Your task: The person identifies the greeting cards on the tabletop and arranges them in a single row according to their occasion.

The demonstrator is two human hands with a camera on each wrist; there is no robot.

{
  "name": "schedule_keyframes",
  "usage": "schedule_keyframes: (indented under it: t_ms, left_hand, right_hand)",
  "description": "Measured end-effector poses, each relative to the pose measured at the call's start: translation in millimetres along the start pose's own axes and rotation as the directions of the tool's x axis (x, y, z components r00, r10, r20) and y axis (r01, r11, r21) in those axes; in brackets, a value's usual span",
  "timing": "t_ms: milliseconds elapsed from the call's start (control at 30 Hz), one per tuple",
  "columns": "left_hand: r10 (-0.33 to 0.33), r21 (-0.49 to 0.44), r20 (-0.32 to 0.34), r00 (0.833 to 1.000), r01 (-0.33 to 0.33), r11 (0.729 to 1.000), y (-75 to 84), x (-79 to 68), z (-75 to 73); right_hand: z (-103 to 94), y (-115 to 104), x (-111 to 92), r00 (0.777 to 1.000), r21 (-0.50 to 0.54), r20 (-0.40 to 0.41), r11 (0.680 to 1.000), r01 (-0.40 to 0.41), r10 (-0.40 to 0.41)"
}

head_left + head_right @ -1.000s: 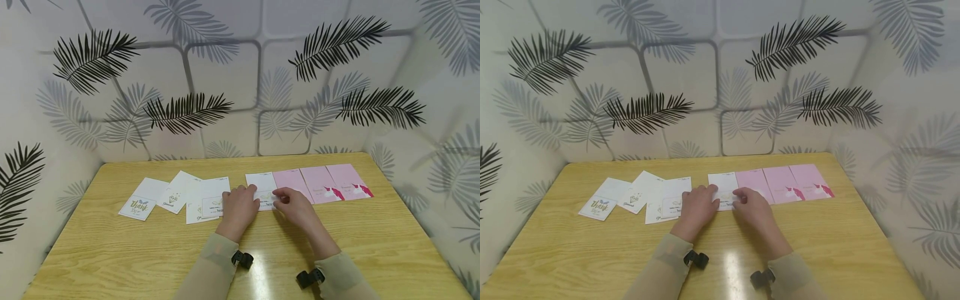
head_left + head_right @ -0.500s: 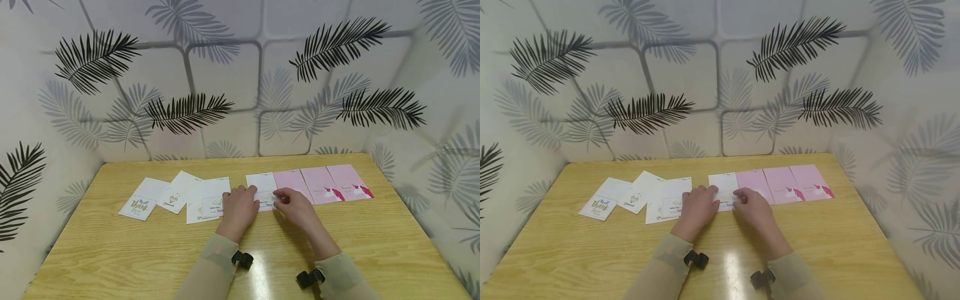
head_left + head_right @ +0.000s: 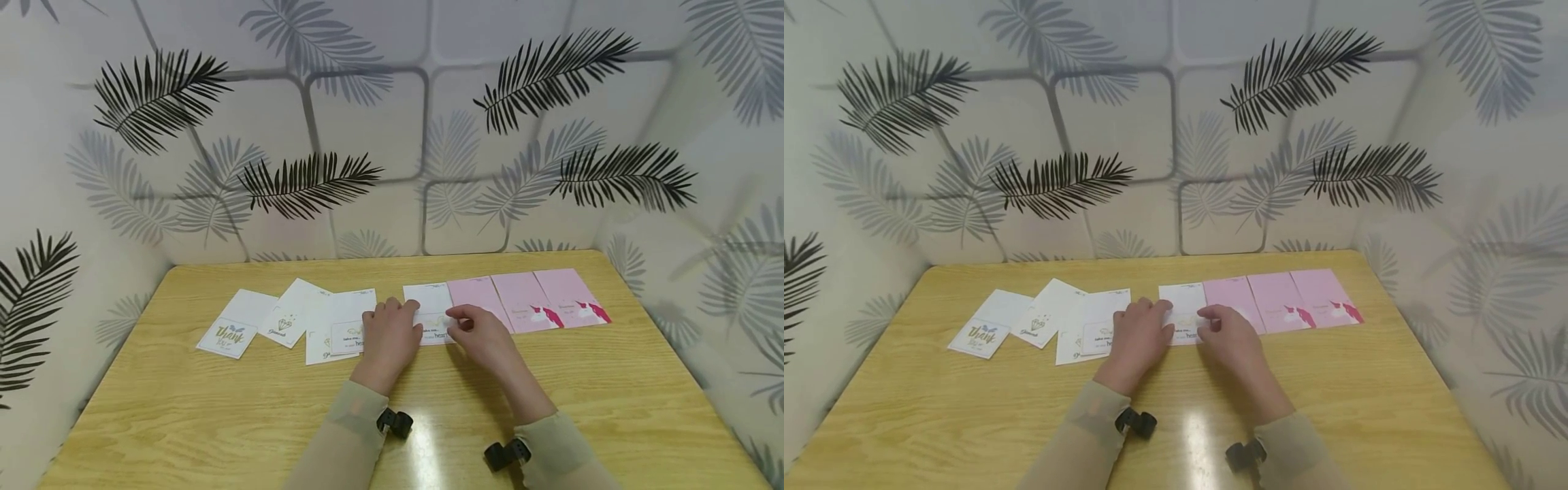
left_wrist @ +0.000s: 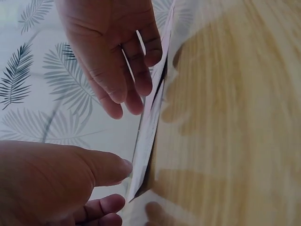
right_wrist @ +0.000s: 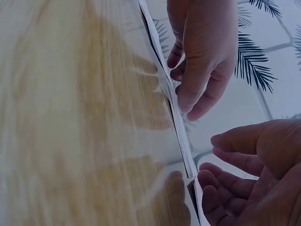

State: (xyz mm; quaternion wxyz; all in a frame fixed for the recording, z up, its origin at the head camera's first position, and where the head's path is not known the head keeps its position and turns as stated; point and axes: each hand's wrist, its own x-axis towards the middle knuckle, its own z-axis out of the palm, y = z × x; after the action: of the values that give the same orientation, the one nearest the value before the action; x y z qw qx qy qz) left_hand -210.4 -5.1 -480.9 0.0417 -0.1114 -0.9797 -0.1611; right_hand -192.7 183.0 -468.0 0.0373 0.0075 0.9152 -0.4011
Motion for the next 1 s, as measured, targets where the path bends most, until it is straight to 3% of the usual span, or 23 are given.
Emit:
schedule_keyframes:
  t_ms: [200, 433, 600, 767, 1000]
  left_hand:
    - [0.005, -0.006, -0.044, 0.999, -0.005, 1.000, -12.6, -6.1, -9.9]
    - [-0.045, 0.011, -0.070, 0.997, 0.046, 0.999, -52.3, -20.5, -29.2]
    - [-0.086, 0.026, -0.052, 0.995, 0.087, 0.996, -86.5, -30.3, -42.6]
    - [-0.067, 0.060, -0.032, 0.997, 0.069, 0.996, -122.5, -38.0, -50.6]
    - [-0.084, 0.070, 0.060, 0.995, 0.080, 0.994, -156.3, -42.7, -61.3]
  right_hand:
    - [1.3, -6, -2, 1.000, 0.014, 0.005, 1.000, -0.006, 0.006]
    - [8.2, -16, -8, 0.999, 0.036, 0.024, 0.999, 0.020, -0.021]
    - [17.9, -27, -11, 0.996, 0.082, 0.045, 0.994, 0.068, -0.072]
    - [35.5, -41, -12, 0.989, 0.146, 0.076, 0.982, 0.118, -0.130]
    - [58.4, -59, -9, 0.953, 0.223, 0.180, 0.954, 0.202, -0.243]
